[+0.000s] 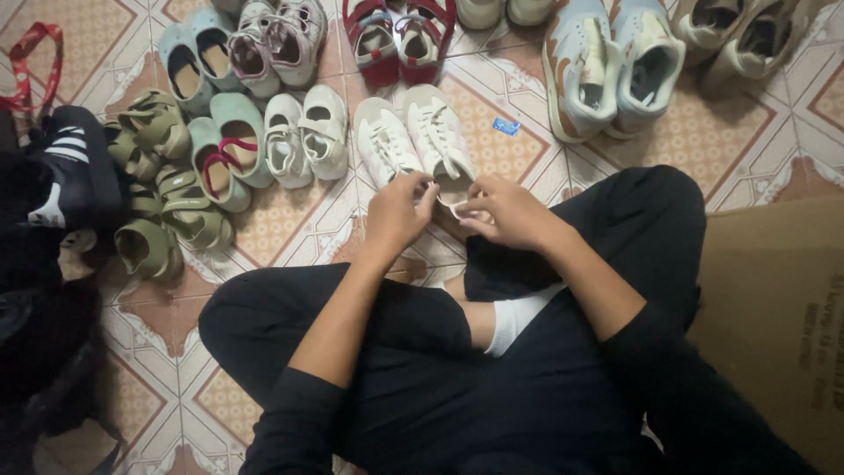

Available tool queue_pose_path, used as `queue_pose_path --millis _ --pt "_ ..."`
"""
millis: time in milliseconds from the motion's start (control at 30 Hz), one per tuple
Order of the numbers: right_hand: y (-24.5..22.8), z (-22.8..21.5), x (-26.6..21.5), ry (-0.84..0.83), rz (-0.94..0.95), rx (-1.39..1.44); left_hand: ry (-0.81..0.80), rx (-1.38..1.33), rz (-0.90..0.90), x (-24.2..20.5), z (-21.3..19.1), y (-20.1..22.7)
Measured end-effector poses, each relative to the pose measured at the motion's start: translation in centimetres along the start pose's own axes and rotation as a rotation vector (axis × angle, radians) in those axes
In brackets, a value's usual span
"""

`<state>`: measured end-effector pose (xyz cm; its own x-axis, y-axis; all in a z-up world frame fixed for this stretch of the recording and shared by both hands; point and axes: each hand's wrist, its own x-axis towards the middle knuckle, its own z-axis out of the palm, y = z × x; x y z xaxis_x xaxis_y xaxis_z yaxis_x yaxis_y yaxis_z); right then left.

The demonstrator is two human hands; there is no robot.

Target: The person is threading laces through the eyelets of a pair of white sneakers and then tying the laces while sitting on the floor.

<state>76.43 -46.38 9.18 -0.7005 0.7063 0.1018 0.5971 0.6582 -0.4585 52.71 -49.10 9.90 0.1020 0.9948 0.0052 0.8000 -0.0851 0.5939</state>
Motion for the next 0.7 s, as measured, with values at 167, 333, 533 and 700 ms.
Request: queue_pose_path --millis 167,333,533,700 --pt "0.3 1.5 -0.7 -0.025 0.051 0.053 0.065 0.015 -0.011 2.6 0.4 0.8" --pt "1.1 2.2 0.0 -0.003 0.13 0.057 0.212 0.06 -0.026 7.2 2.6 -0.8" --pt "2.6 3.7 1.1 0.259 0.162 0.238 0.137 0.05 -0.169 9.8 3.6 -0.2" --pt "5.1 4.9 2.5 0.436 0.306 0.193 0.165 -0.062 -0.324 12.1 5.7 -2.6"
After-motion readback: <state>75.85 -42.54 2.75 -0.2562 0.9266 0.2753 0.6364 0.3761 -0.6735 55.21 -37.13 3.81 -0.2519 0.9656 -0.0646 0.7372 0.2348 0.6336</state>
